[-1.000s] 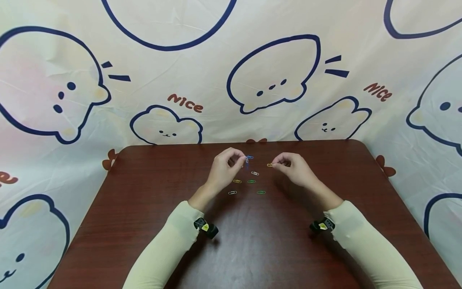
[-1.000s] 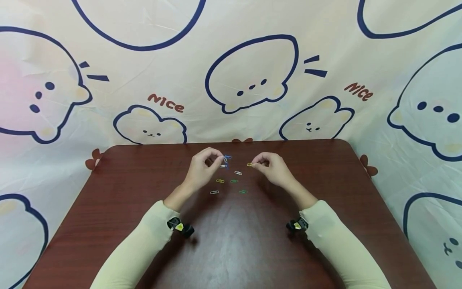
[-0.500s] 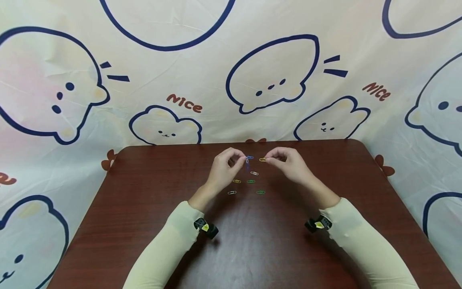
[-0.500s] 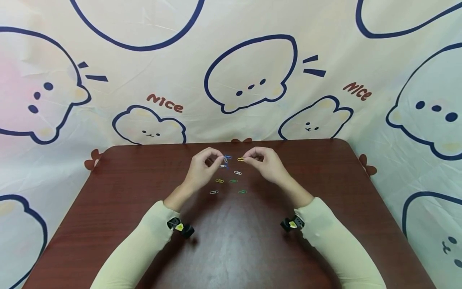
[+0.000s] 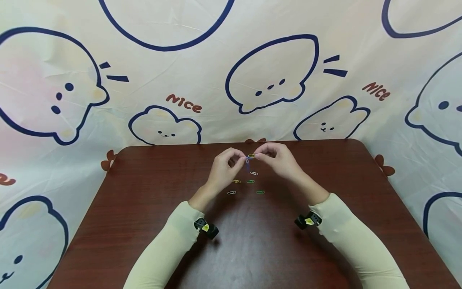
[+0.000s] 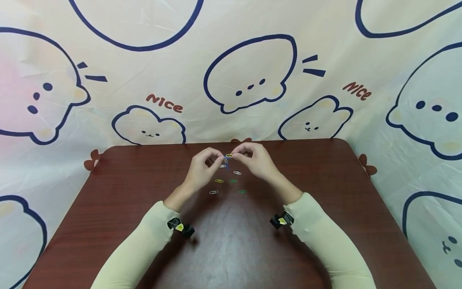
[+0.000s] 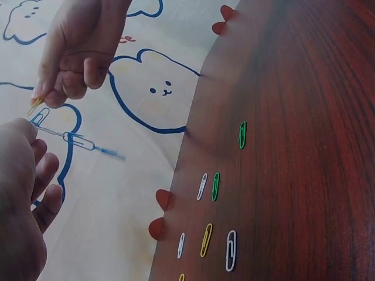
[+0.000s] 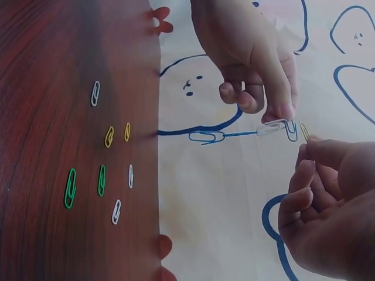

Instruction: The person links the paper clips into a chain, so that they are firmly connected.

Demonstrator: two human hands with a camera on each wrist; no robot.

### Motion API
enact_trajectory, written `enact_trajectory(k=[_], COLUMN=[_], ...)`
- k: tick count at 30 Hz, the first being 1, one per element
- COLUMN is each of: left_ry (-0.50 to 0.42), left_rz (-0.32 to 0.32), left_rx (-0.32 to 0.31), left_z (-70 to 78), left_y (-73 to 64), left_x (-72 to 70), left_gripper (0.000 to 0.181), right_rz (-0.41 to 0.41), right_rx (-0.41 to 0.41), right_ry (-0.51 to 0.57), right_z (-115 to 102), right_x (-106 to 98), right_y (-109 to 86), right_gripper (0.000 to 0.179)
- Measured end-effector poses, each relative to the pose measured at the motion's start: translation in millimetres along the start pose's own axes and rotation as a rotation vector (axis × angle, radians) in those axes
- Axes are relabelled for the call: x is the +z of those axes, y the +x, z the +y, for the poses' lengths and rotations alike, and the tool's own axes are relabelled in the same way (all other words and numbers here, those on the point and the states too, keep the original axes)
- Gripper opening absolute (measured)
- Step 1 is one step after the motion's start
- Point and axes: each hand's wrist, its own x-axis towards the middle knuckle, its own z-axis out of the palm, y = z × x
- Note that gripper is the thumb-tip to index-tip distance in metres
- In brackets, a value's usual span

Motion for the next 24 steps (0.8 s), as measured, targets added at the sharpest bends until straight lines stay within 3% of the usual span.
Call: enact_trajectory(k=[14, 24], left_ry=[0.012, 0.014], left_rz=[0.013, 0.037], left_rx=[0.043, 0.012], left_z=[-1.9, -3.2], left_y=[-0.2, 1.0], left_x=[0.4, -1.2], left_gripper=[0.008, 0.005], right_rz=[0.002, 0.024], right_rx=[0.057, 0.069], right_ry=[-0.024, -0.089], right_z=[-1.8, 3.8], right_x=[3.0, -0.6], right_y=[1.6, -0.1], right_gripper=[0.011, 0.01])
